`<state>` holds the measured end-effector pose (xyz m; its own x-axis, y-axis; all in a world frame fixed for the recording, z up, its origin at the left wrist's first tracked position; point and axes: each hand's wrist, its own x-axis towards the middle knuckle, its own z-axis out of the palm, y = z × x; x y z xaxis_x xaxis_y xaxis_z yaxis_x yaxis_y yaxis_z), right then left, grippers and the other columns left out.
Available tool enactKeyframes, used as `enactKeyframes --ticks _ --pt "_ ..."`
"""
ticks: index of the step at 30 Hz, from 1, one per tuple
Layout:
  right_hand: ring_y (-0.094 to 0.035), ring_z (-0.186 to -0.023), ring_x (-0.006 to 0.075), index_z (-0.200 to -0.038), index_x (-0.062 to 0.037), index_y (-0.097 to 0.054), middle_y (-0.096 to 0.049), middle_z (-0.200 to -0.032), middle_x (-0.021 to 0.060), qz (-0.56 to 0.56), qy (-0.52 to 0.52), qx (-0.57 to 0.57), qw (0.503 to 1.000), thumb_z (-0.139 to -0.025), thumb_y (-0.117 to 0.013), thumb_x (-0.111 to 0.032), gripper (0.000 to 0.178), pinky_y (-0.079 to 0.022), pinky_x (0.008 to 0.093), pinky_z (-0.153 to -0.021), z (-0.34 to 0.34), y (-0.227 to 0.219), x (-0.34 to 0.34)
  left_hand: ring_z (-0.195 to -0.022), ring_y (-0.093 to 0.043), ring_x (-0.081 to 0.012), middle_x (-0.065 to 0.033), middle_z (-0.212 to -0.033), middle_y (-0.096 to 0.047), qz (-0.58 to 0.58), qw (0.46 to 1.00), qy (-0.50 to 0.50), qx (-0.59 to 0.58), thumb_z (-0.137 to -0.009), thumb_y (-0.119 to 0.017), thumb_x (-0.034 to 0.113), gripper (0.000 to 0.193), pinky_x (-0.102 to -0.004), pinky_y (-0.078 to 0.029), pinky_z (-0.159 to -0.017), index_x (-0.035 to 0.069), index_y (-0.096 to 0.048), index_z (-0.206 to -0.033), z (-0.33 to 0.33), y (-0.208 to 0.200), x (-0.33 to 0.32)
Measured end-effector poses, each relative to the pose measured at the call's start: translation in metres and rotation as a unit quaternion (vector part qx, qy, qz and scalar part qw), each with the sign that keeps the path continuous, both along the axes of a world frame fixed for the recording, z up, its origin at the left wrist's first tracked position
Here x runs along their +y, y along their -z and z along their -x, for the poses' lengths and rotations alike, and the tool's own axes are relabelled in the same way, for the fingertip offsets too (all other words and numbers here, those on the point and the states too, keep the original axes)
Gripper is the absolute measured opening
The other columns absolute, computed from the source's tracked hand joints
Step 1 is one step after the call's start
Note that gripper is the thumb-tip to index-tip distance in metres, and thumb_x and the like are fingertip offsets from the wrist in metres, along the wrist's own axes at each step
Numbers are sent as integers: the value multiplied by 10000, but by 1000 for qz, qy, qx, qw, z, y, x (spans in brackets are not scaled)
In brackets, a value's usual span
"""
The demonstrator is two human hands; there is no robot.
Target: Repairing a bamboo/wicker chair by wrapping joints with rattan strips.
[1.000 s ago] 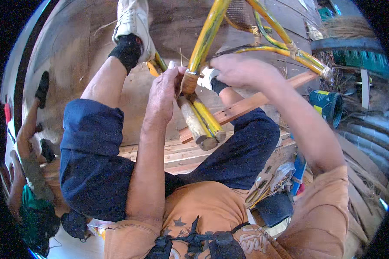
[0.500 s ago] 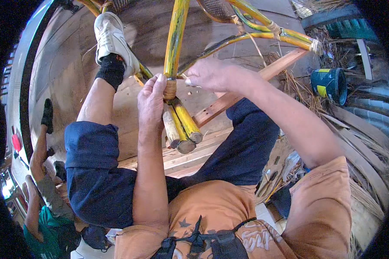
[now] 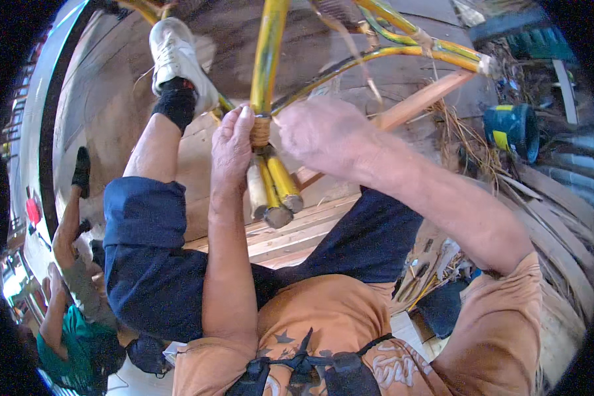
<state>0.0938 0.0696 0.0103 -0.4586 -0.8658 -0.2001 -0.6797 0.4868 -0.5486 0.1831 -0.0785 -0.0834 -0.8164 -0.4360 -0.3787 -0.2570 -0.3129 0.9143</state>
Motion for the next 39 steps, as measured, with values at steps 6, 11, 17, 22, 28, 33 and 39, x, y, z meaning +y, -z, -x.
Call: enactKeyframes --ticks 6,11,17,22,28,33,39 --pt "-584 -721 434 -819 2 -557 -576 -720 243 -69 47 -13 996 -891 -478 -193 222 -447 495 -644 -8 -5 1 -1026 -591 -208 -165 -1093 -625 -94 991 -73 58 -1031 -331 386 522 -312 -443 -918 -69 -555 -1157 -16 -2 2" --pt "-582 -738 430 -841 3 -565 -576 -738 238 -47 46 37 997 -902 -471 -203 234 -440 490 -647 -12 -9 2 -1086 -573 -216 -184 -1152 -599 -9 997 -49 53 -1001 -414 223 387 -318 -436 -952 -80 -491 -1229 -19 -4 -1" --pt "-629 -687 395 -798 3 -645 -615 -711 237 54 -55 6 997 -810 -568 -151 173 -503 470 -618 1 -28 -33 -1141 -555 -229 -216 -1196 -574 -33 996 31 77 -909 -573 117 438 -311 -423 -987 -96 -438 -1267 -18 -7 -8" --pt "-581 -564 331 -700 -2 -588 -593 -653 180 23 -334 213 918 -750 -625 -180 188 -447 416 -524 24 6 -108 -804 -599 -105 -69 -869 -675 -44 992 12 120 -945 -529 148 211 -281 -497 -729 -18 -613 -1044 -10 -13 -9" --pt "-479 -524 92 -776 -7 -612 -517 -592 11 -20 -78 -210 974 -923 -532 -296 334 -391 278 -493 11 -113 -54 -679 -558 -82 -8 -755 -639 25 999 4 46 -925 -527 172 232 -253 -467 -610 -6 -674 -909 -1 -2 -19" --pt "-631 -747 135 -1051 25 -628 -657 -816 73 22 166 -286 944 -908 -565 -269 333 -481 229 -666 40 -124 4 -759 -583 -97 -33 -819 -665 -62 996 59 21 -937 -583 317 334 -256 -471 -704 3 -697 -925 8 26 -37" --pt "-642 -779 148 -1136 -6 -595 -656 -931 77 -148 208 -425 868 -892 -575 -146 282 -522 258 -654 84 8 -3 -813 -616 -131 -47 -860 -683 -80 986 146 25 -914 -605 369 392 -277 -474 -745 -7 -684 -989 24 56 -53"
